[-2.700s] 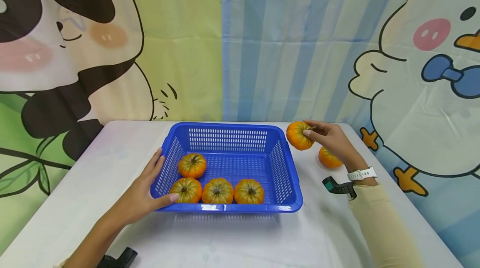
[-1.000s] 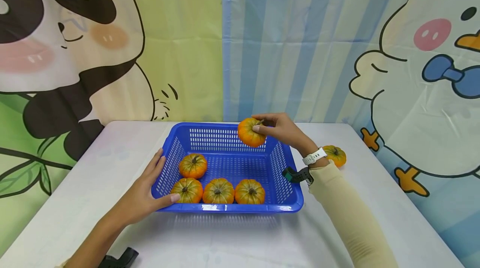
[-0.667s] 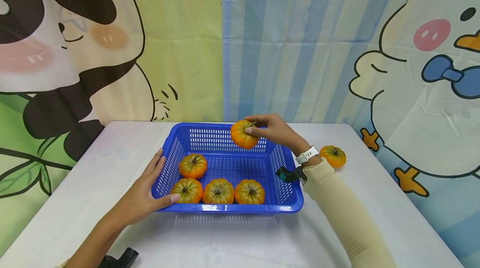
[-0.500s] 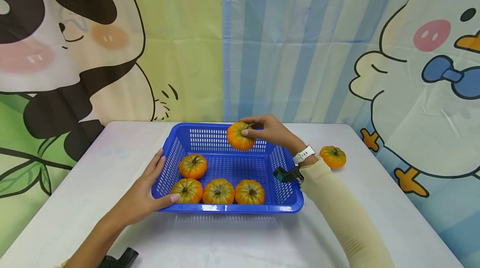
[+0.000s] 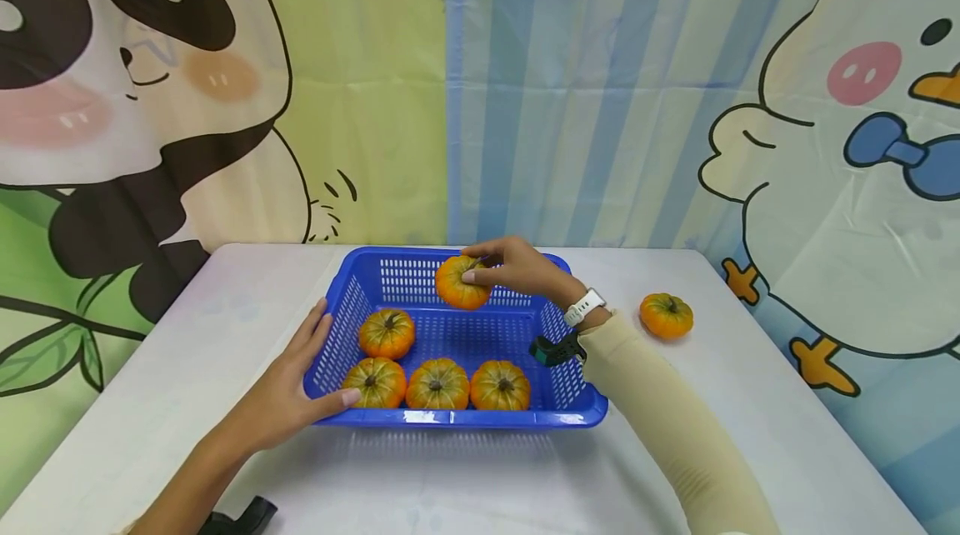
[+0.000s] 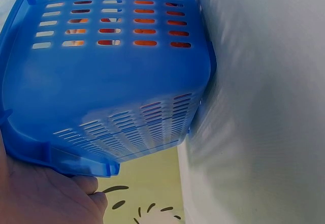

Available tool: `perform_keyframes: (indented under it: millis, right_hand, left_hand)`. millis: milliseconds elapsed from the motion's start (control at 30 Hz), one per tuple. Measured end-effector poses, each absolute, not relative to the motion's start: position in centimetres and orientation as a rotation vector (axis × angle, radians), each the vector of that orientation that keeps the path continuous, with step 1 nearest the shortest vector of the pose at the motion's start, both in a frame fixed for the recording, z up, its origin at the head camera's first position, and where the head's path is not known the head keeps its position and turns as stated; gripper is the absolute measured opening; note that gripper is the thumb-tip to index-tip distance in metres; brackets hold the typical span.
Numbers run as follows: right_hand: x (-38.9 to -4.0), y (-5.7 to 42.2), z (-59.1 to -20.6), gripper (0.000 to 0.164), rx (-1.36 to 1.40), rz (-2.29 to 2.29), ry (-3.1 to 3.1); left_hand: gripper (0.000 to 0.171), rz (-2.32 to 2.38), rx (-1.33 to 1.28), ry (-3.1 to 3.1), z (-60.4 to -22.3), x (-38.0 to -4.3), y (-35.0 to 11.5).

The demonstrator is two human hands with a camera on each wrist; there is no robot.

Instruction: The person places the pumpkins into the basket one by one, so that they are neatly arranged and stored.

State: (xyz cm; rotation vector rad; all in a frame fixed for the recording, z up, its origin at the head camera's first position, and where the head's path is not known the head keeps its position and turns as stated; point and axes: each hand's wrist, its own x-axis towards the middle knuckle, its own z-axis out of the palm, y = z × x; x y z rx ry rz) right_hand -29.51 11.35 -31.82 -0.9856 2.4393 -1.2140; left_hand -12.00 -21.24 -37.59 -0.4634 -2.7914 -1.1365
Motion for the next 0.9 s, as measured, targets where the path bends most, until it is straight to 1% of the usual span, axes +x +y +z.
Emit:
perform_keyframes:
  millis: [300,900]
  right_hand:
    - [-29.3,9.6,-32.1,0.047,-1.032,-1.09,2.424]
    - [-29.2,7.7,-34.3,0.046,-1.033,-0.893,2.375]
  left_hand:
    - [0.103,-1.146,-0.459,-2.793,-37.5,-12.0,-21.2]
    - [0.102,-1.151,-0.475,-2.778,-37.6,-12.1,-21.3]
